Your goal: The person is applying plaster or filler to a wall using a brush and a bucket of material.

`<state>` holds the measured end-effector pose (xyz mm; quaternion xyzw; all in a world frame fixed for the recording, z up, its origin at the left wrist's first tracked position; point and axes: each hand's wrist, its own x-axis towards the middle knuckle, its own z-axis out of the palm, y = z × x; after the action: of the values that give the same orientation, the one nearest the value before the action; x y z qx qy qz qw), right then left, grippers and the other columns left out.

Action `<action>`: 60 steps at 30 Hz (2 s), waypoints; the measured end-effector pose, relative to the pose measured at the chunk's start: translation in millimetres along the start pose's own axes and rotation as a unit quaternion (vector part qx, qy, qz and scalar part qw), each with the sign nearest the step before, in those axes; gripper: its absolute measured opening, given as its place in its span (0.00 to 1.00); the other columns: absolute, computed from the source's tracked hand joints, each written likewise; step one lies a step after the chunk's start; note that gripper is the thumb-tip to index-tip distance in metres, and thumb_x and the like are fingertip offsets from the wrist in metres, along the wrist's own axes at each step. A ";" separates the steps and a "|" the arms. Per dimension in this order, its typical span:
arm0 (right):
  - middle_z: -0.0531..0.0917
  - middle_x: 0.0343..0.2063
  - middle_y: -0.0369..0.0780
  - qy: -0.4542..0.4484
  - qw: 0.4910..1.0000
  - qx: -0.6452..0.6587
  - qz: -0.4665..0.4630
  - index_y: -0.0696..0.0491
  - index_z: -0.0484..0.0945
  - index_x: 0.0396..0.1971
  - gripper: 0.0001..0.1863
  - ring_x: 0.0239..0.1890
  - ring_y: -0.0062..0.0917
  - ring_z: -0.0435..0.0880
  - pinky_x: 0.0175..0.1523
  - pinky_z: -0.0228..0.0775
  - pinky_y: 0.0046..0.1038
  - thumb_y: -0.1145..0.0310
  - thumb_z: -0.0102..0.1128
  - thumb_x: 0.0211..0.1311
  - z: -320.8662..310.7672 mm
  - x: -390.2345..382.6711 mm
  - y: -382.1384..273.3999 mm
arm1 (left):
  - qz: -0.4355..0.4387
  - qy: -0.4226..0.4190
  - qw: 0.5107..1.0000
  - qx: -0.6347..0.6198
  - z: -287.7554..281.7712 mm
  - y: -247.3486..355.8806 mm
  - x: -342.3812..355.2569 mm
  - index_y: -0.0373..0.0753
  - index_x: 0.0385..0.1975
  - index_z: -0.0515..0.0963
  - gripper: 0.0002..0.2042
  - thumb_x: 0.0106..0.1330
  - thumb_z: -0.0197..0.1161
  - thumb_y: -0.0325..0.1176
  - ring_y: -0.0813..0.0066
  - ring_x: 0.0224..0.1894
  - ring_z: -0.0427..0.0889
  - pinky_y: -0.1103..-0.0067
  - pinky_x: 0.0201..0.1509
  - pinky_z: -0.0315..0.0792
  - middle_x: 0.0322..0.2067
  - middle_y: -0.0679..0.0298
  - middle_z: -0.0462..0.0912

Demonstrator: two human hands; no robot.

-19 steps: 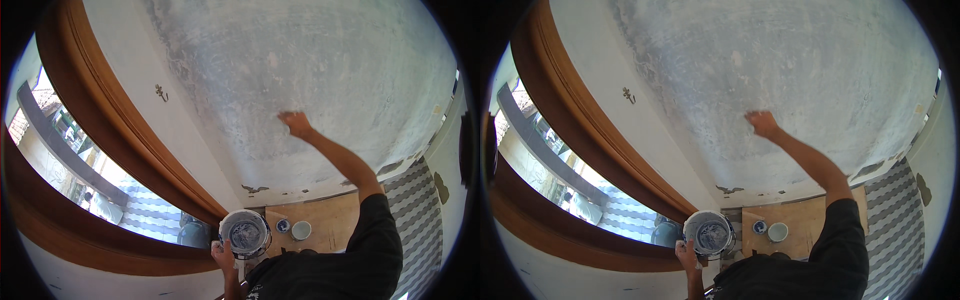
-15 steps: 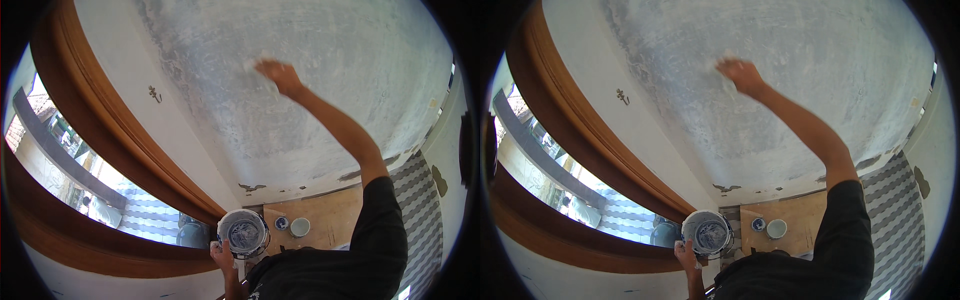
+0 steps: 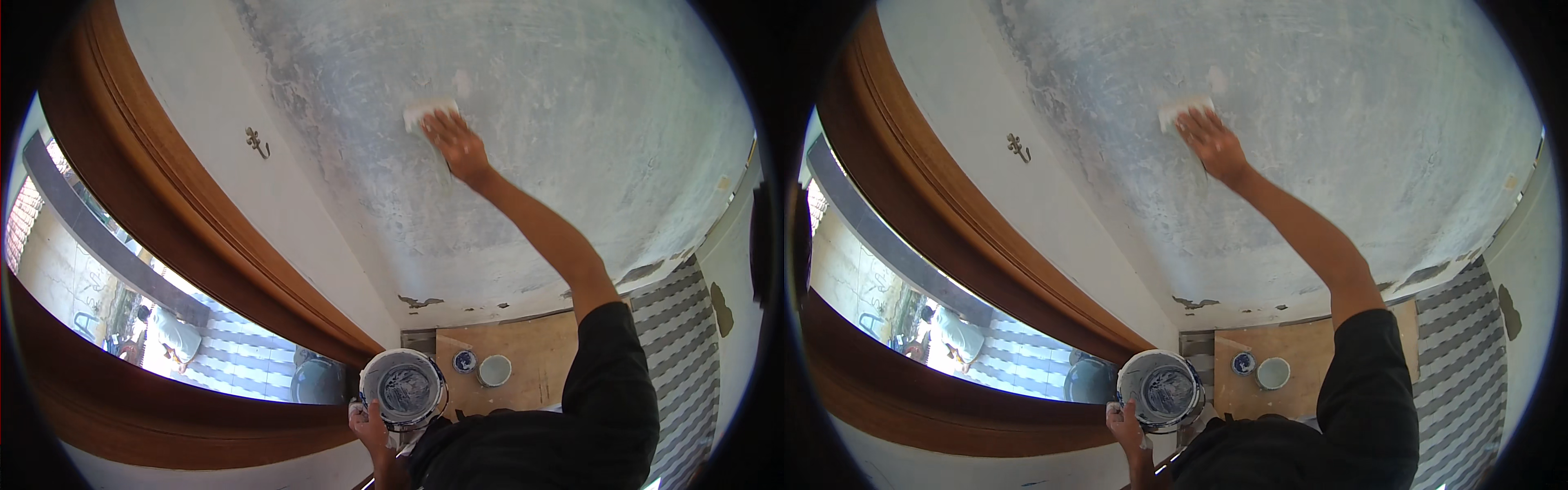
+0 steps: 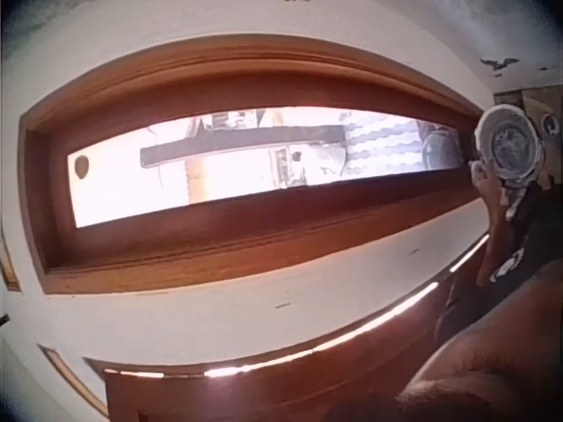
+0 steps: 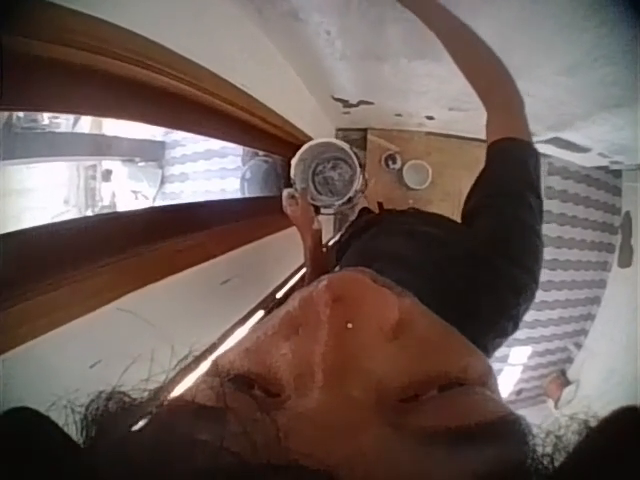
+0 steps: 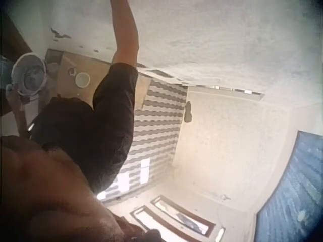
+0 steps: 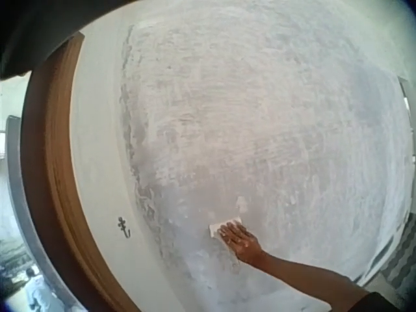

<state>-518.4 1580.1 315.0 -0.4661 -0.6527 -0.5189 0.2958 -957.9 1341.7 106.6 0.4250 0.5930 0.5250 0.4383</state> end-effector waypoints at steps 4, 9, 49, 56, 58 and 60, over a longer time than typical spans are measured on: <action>0.73 0.58 0.41 -0.080 0.995 0.050 0.036 0.55 0.75 0.53 0.22 0.62 0.34 0.70 0.67 0.58 0.38 0.76 0.48 0.56 5.7 -85.2 -46.7 | -0.010 -0.010 0.999 -0.048 -3.1 7.4 2.1 0.42 0.20 0.62 0.13 0.57 0.61 0.24 0.85 0.24 0.60 0.84 0.27 0.57 0.21 0.74 0.62; 0.76 0.55 0.41 -0.158 0.984 0.051 0.072 0.55 0.76 0.51 0.24 0.59 0.32 0.74 0.62 0.65 0.35 0.77 0.54 0.50 9.3 -133.8 -74.3 | 0.027 -0.005 0.999 -0.029 -12.7 3.1 -1.2 0.41 0.20 0.62 0.12 0.57 0.61 0.24 0.85 0.24 0.61 0.84 0.27 0.58 0.21 0.74 0.63; 0.85 0.29 0.44 -0.319 0.897 0.181 0.246 0.46 0.85 0.36 0.12 0.31 0.38 0.84 0.39 0.77 0.34 0.63 0.64 0.50 -80.0 -147.7 19.7 | -0.015 0.010 0.998 -0.064 -25.8 -6.2 -33.8 0.35 0.25 0.67 0.09 0.58 0.62 0.27 0.78 0.27 0.68 0.80 0.30 0.65 0.25 0.66 0.70; 0.85 0.28 0.43 -0.224 0.884 0.208 0.352 0.51 0.85 0.36 0.13 0.30 0.36 0.85 0.38 0.76 0.30 0.63 0.67 0.49 -139.2 -119.4 103.6 | 0.009 -0.017 1.000 -0.022 1.4 -12.0 -39.7 0.37 0.22 0.65 0.11 0.57 0.62 0.28 0.79 0.25 0.65 0.79 0.28 0.62 0.21 0.68 0.67; 0.86 0.29 0.44 -0.236 0.887 0.194 0.346 0.52 0.84 0.36 0.13 0.30 0.35 0.85 0.38 0.77 0.29 0.64 0.67 0.51 -148.1 -102.1 99.6 | 0.000 -0.016 1.000 -0.011 10.7 -12.9 -45.1 0.37 0.20 0.64 0.12 0.57 0.62 0.28 0.79 0.24 0.64 0.78 0.27 0.61 0.20 0.68 0.65; 0.85 0.29 0.45 -0.209 0.872 0.269 0.353 0.52 0.84 0.36 0.12 0.30 0.35 0.85 0.38 0.76 0.29 0.65 0.67 0.53 -146.0 -85.0 83.9 | 0.030 -0.054 0.998 -0.004 22.2 -6.8 -49.8 0.40 0.20 0.61 0.12 0.59 0.60 0.26 0.82 0.23 0.60 0.81 0.27 0.58 0.20 0.73 0.60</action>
<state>-422.6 1417.6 316.5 -0.6654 -0.6058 -0.0749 0.4296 -924.0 1298.6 102.1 0.4684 0.5535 0.5166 0.4553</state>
